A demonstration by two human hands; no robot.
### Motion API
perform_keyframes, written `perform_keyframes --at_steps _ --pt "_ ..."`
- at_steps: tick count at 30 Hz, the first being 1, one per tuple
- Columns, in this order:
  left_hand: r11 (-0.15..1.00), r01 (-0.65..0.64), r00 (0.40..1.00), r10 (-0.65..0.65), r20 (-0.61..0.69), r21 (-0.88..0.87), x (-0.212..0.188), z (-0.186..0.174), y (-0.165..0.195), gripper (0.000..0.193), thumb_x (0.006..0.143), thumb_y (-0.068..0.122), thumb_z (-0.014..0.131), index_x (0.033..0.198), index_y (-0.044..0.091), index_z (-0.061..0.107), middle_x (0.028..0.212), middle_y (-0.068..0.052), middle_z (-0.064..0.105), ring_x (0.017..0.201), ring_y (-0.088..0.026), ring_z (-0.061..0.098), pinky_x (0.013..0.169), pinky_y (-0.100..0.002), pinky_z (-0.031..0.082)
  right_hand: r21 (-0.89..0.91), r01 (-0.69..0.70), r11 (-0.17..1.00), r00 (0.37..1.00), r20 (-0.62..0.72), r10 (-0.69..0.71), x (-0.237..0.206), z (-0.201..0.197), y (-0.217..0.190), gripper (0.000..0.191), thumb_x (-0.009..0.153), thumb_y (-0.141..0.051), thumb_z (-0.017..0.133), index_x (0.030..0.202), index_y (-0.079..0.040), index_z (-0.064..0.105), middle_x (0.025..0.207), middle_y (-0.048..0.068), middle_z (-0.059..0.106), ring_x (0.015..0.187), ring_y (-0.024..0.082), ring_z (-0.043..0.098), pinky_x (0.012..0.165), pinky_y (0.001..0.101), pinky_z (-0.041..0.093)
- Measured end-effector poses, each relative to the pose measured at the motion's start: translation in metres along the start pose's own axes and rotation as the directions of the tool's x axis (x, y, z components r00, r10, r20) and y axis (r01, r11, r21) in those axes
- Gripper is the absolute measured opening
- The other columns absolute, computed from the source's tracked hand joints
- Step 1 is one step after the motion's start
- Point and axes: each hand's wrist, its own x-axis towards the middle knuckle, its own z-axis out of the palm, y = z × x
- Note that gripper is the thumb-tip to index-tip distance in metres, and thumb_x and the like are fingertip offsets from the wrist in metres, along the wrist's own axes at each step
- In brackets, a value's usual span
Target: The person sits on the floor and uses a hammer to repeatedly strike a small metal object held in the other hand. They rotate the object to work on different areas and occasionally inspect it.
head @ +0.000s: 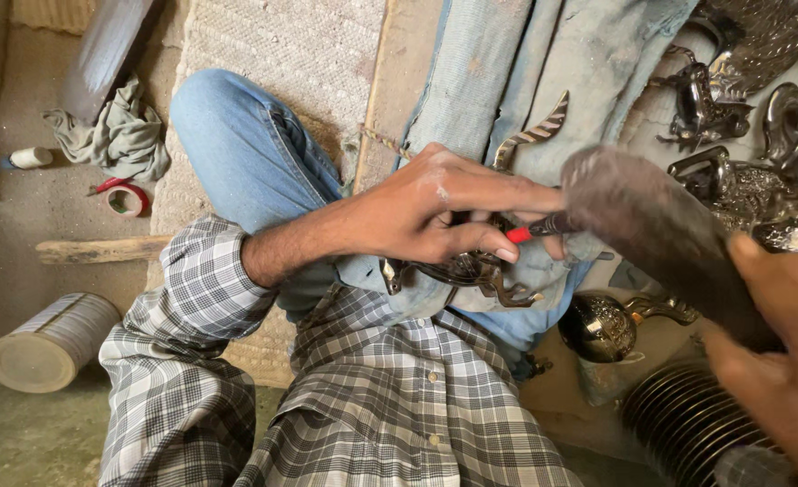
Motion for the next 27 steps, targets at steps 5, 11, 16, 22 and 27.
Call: perform_keyframes --at_steps 5,11,16,22,27 --pt "0.976 -0.002 0.991 -0.028 -0.131 -0.217 -0.007 -0.003 0.009 0.043 0.113 0.014 0.071 0.152 0.014 0.053 0.124 -0.006 0.076 0.104 -0.012 0.081 0.078 -0.024 0.066 0.122 0.101 0.987 0.985 -0.154 -0.081 0.016 0.035 -0.050 0.082 0.078 -0.002 0.085 0.143 0.011 0.037 0.092 0.014 0.071 0.075 0.023 0.071 0.071 0.0357 0.058" --pt "0.961 0.151 0.953 -0.204 -0.225 -0.232 -0.024 -0.005 0.030 0.045 0.107 0.001 0.073 0.147 0.004 0.053 0.117 -0.011 0.076 0.095 -0.008 0.073 0.081 -0.023 0.062 0.698 0.109 0.708 0.945 -0.294 0.144 0.016 0.121 -0.098 0.057 0.085 0.006 0.086 0.129 0.002 0.050 0.096 0.011 0.068 0.084 0.015 0.069 0.077 0.0297 0.061" --pt "0.946 0.110 0.950 -0.191 -0.247 -0.306 -0.028 -0.007 0.031 0.046 0.109 -0.002 0.071 0.149 0.004 0.050 0.121 -0.015 0.072 0.111 -0.016 0.074 0.092 -0.028 0.067 0.779 0.149 0.609 0.893 -0.370 0.255 0.025 0.147 -0.109 0.057 0.091 0.002 0.083 0.135 0.003 0.048 0.105 0.009 0.068 0.093 0.017 0.071 0.081 0.0325 0.067" --pt "0.937 0.092 0.935 -0.197 -0.293 -0.336 -0.031 -0.003 0.027 0.045 0.107 -0.006 0.073 0.145 0.000 0.050 0.118 -0.016 0.071 0.113 -0.019 0.073 0.095 -0.030 0.065 0.754 0.182 0.631 0.894 -0.394 0.213 0.031 0.142 -0.108 0.070 0.090 0.001 0.085 0.148 0.003 0.045 0.109 0.009 0.066 0.096 0.014 0.067 0.085 0.0314 0.064" --pt "0.919 0.080 0.930 -0.208 -0.303 -0.385 -0.027 -0.004 0.026 0.044 0.107 -0.006 0.073 0.145 0.000 0.050 0.118 -0.015 0.071 0.114 -0.019 0.072 0.096 -0.032 0.066 0.662 0.186 0.726 0.881 -0.440 0.175 0.040 0.144 -0.104 0.074 0.089 0.007 0.085 0.150 0.003 0.044 0.107 0.008 0.066 0.095 0.014 0.067 0.089 0.0329 0.064"
